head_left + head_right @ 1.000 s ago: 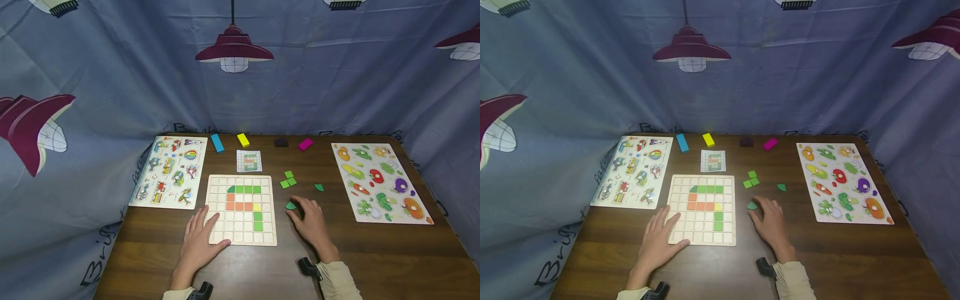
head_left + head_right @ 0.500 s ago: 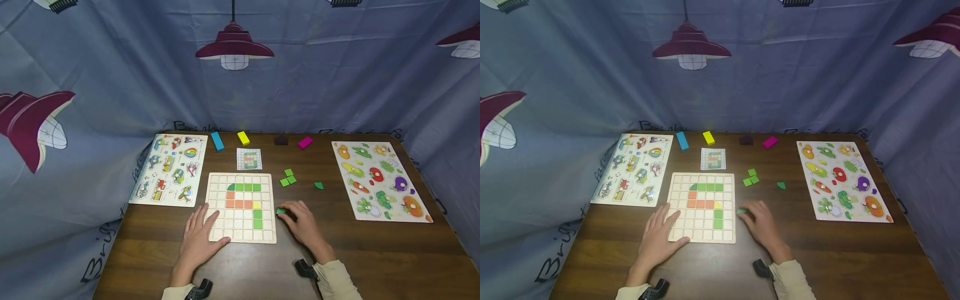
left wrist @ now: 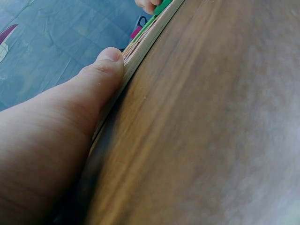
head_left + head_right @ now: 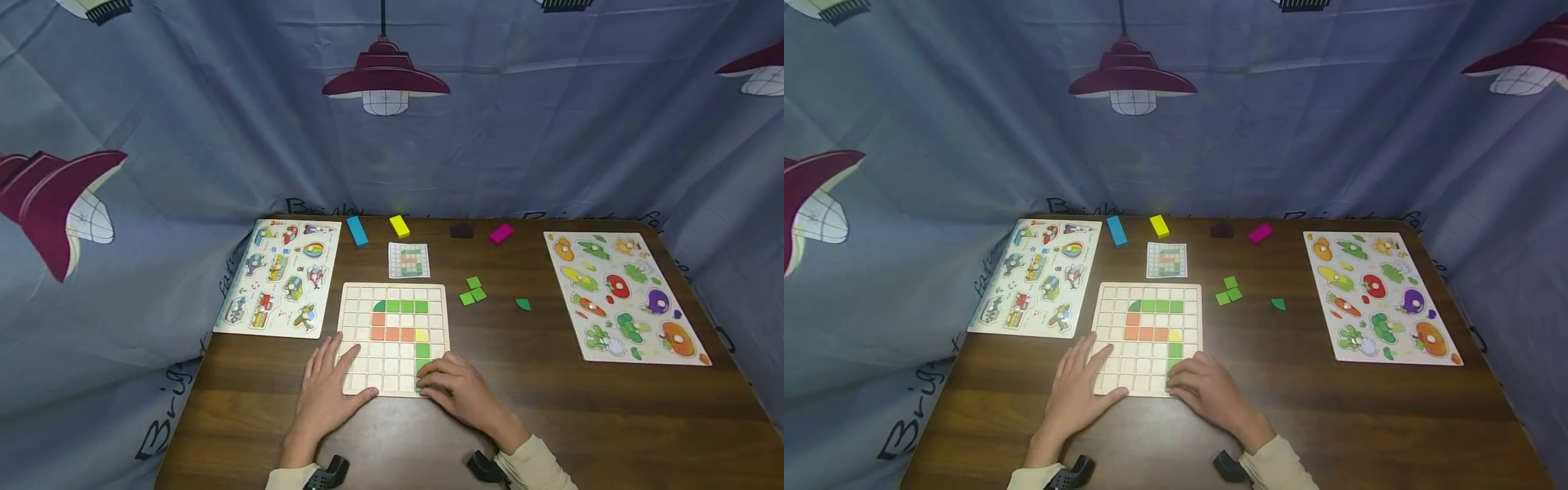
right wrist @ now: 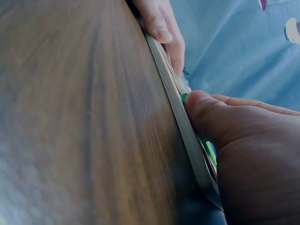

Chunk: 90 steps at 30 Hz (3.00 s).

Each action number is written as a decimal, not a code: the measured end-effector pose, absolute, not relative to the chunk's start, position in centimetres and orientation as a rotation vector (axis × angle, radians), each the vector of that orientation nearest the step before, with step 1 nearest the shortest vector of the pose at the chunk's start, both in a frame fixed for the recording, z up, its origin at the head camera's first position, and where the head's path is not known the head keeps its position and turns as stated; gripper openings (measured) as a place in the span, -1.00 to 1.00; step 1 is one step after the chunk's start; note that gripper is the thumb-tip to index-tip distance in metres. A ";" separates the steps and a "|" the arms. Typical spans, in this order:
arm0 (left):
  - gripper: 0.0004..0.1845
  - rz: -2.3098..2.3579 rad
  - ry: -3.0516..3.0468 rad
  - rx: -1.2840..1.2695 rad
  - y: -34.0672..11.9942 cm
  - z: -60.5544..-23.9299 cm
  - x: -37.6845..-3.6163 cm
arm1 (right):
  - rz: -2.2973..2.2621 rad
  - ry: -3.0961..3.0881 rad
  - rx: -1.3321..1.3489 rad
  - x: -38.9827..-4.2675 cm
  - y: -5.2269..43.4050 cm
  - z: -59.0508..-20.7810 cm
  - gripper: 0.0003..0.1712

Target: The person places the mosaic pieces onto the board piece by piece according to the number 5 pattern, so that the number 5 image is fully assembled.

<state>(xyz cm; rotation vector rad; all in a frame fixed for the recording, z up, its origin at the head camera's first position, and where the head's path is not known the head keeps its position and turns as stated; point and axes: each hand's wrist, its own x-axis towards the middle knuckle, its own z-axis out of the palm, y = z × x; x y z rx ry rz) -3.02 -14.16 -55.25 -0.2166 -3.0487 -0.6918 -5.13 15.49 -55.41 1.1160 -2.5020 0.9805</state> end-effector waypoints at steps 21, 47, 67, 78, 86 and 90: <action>-0.01 -0.708 -3.057 -0.227 -14.3 -55.2 -3.2 | 0.953 -2.464 1.063 -5.2 15.1 -55.7 -0.88; -0.01 -0.715 -3.056 -0.225 -14.3 -55.0 -3.1 | 0.796 -2.674 0.182 -13.9 22.7 -56.3 -0.61; -0.01 -0.724 -3.068 -0.200 -14.2 -55.0 -3.2 | 0.808 -2.551 0.243 -11.8 21.6 -56.4 -0.79; -0.01 -0.731 -3.052 -0.195 -14.2 -54.9 -3.4 | 0.939 -2.499 0.874 -6.2 14.5 -55.3 -0.84; -0.02 -0.703 -3.037 -0.202 -14.3 -55.1 -3.2 | 0.798 -2.523 1.017 -5.1 12.4 -55.6 -0.89; -0.04 -0.714 -3.025 -0.219 -14.3 -55.2 -2.9 | 0.803 -2.527 1.027 -4.7 12.5 -55.8 -0.89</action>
